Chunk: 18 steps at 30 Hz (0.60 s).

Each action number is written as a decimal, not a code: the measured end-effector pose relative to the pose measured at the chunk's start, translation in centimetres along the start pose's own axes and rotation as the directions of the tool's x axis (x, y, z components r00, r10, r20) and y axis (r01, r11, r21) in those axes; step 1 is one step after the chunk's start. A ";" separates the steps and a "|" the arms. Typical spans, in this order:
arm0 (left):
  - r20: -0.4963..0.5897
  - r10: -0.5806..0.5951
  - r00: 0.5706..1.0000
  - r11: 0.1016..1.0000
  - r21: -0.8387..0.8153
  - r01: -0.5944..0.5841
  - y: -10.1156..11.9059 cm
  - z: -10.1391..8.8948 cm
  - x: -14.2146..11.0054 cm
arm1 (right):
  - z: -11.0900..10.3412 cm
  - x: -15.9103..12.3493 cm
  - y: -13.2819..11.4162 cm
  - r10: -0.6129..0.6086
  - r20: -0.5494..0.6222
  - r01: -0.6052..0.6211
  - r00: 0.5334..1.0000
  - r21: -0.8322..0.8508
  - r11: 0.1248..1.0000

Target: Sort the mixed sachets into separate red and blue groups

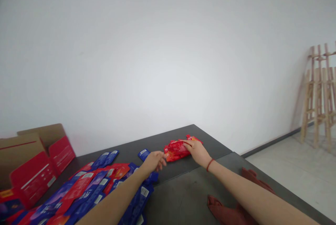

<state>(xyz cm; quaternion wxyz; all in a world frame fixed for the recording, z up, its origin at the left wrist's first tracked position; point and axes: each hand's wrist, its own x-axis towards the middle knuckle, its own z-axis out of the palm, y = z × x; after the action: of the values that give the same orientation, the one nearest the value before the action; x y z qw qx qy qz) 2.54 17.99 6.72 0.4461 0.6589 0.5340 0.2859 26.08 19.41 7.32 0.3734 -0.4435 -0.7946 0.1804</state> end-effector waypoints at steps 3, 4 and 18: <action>-0.233 0.135 0.963 0.982 0.160 -0.099 0.9 2.0 3.3 | 0.9 3.4 1.2 -0.179 0.034 0.181 0.983 -0.280 0.943; -0.277 0.175 0.945 0.970 0.213 -0.118 1.0 2.7 4.1 | 1.5 4.3 1.6 -0.210 0.067 0.220 0.976 -0.319 0.922; -0.366 0.193 0.910 0.818 0.572 0.056 -2.6 7.3 6.9 | 5.2 3.9 8.0 -0.359 0.222 0.407 0.906 -0.232 0.884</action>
<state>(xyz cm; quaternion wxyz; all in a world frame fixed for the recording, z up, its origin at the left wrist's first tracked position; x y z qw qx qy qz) 9.42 22.68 0.54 0.0964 0.7066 0.6511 0.2600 25.50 27.22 0.66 0.2669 -0.3069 -0.9131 0.0295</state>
